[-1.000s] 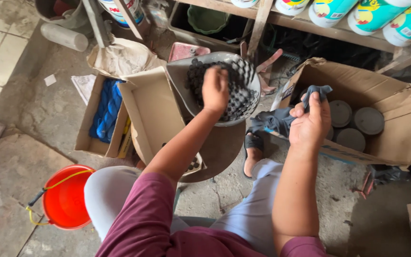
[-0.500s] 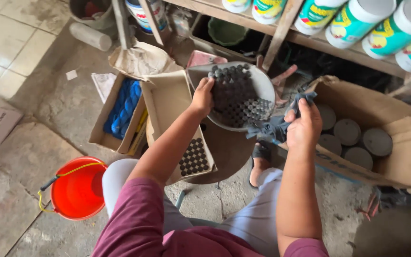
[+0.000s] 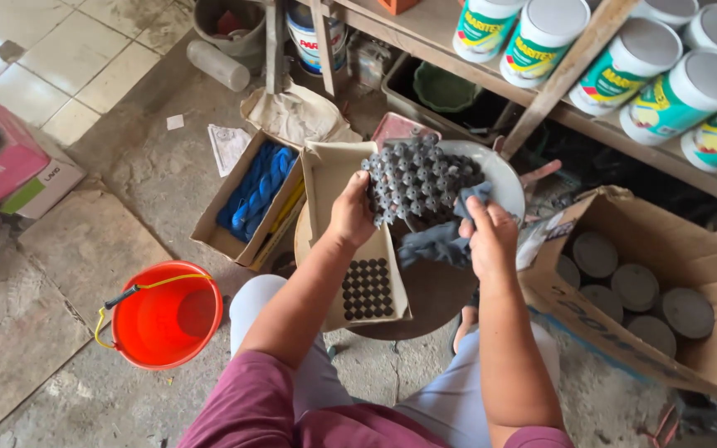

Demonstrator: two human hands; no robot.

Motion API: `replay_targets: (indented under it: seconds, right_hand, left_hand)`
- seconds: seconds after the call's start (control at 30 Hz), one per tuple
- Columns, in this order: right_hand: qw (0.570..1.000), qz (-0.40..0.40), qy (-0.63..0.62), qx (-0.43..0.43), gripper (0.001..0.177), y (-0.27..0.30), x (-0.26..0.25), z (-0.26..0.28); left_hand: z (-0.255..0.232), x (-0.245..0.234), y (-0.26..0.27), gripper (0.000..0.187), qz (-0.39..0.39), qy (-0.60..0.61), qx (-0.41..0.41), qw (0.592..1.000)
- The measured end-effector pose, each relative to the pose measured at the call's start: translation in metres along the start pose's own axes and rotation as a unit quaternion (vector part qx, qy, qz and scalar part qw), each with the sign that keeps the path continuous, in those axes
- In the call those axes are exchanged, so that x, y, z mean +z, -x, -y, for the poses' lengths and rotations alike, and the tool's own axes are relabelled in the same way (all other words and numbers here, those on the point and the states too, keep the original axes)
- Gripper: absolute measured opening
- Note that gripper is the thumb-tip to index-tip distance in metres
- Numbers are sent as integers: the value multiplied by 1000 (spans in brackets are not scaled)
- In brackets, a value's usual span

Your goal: Cleaning a grid of small black parts using a cloth

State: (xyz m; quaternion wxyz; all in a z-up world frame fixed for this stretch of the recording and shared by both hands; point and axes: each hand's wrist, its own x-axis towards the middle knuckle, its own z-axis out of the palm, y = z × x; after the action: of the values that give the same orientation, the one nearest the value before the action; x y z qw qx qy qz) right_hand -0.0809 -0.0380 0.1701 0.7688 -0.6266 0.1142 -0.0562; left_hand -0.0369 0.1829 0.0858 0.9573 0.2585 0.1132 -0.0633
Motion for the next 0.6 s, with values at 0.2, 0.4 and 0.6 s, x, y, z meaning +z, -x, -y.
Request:
replay_targets:
  seconds: [0.2, 0.4, 0.6]
  right_hand:
    - [999, 32, 14, -3, 17, -14, 15, -31]
    - [993, 67, -98, 2, 8, -15, 20, -35]
    - [932, -44, 234, -273, 18, -9, 22, -28]
  left_hand:
    - [-18, 15, 11, 13, 0, 4, 47, 999]
    - [-27, 20, 22, 13, -11, -63, 59, 996]
    - [-21, 31, 42, 101, -90, -156, 2, 984]
